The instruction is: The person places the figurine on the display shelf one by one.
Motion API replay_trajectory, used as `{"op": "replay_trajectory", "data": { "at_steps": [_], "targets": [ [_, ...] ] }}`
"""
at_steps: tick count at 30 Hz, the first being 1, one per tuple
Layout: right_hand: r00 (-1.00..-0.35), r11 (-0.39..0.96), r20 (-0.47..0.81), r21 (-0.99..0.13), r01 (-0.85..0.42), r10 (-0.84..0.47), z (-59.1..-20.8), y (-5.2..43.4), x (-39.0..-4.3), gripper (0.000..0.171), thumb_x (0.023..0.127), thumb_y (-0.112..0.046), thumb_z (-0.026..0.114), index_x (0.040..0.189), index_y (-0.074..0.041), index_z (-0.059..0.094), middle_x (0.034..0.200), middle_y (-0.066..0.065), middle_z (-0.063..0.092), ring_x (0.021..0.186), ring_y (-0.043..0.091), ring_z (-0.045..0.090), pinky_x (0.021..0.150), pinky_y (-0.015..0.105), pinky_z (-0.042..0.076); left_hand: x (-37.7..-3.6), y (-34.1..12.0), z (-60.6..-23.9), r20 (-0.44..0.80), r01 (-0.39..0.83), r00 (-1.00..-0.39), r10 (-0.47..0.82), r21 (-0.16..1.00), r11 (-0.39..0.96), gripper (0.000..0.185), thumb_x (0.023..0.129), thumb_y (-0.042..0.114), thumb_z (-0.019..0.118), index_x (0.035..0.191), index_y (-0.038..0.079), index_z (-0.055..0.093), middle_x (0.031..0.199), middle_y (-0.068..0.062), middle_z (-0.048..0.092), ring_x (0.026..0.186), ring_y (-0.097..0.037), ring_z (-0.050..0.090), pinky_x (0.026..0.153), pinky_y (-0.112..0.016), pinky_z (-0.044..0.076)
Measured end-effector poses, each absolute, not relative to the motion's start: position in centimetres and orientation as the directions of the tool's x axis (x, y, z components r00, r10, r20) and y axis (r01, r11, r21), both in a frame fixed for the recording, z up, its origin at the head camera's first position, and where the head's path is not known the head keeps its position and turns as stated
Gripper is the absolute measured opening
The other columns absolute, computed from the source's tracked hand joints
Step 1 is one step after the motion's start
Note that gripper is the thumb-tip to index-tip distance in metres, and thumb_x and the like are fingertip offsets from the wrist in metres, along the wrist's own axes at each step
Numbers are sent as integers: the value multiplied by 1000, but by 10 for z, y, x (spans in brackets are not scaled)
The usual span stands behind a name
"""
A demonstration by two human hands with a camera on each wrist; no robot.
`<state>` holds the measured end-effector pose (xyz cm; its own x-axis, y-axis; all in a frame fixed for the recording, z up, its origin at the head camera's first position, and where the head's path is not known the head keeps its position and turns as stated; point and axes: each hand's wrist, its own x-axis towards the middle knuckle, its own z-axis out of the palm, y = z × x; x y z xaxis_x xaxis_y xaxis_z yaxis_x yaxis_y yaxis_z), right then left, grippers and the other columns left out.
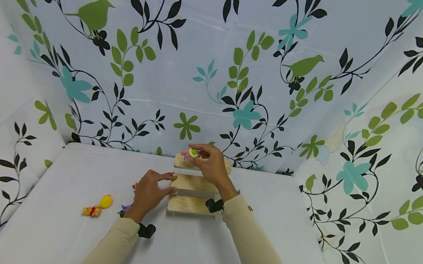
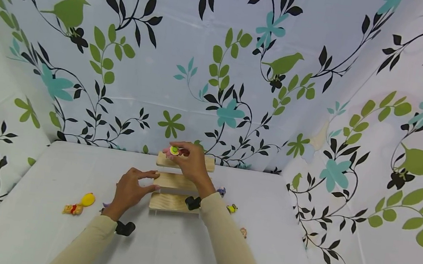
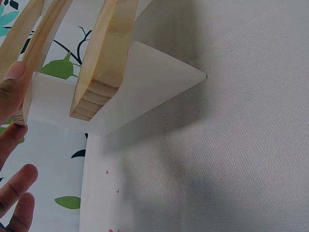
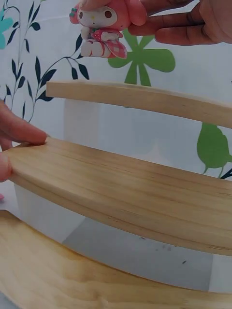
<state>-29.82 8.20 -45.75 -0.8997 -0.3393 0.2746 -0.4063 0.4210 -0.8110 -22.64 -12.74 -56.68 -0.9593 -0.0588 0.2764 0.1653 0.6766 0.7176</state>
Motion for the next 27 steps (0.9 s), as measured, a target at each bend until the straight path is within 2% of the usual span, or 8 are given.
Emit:
{"op": "replay_trajectory", "data": {
  "at_steps": [6,14,20,27],
  "targets": [
    [-895,403,259,-823,-401,-363,-461,72,-301,38,94,-15,82,132,-20,76,129,1,73,108,18,68,101,37,56,-227,-127,-568,275,160,-960,-56,699,697,47,79,37,95,124,26,82,128,2,78,107,-26,65,86,-47,55],
    [-888,395,244,-827,-400,-389,-468,66,-304,38,95,-18,82,132,-22,76,126,0,74,105,17,67,96,36,57,-226,-126,-564,266,152,-962,-59,705,693,49,79,38,95,124,28,81,119,-2,79,108,-31,66,86,-49,55],
    [-898,407,223,-831,-379,-380,-473,66,-305,39,96,-19,81,134,-25,75,125,2,73,108,18,68,98,37,57,-224,-125,-563,248,139,-967,-58,707,694,49,79,38,94,125,27,81,118,-3,79,109,-33,66,86,-48,55],
    [-893,405,221,-830,-384,-393,-470,65,-304,43,97,-18,80,138,-24,73,134,2,72,112,21,70,101,39,57,-224,-125,-562,232,121,-970,-66,706,698,49,80,38,94,127,27,80,120,-3,78,110,-33,65,87,-49,55]
  ]
}}
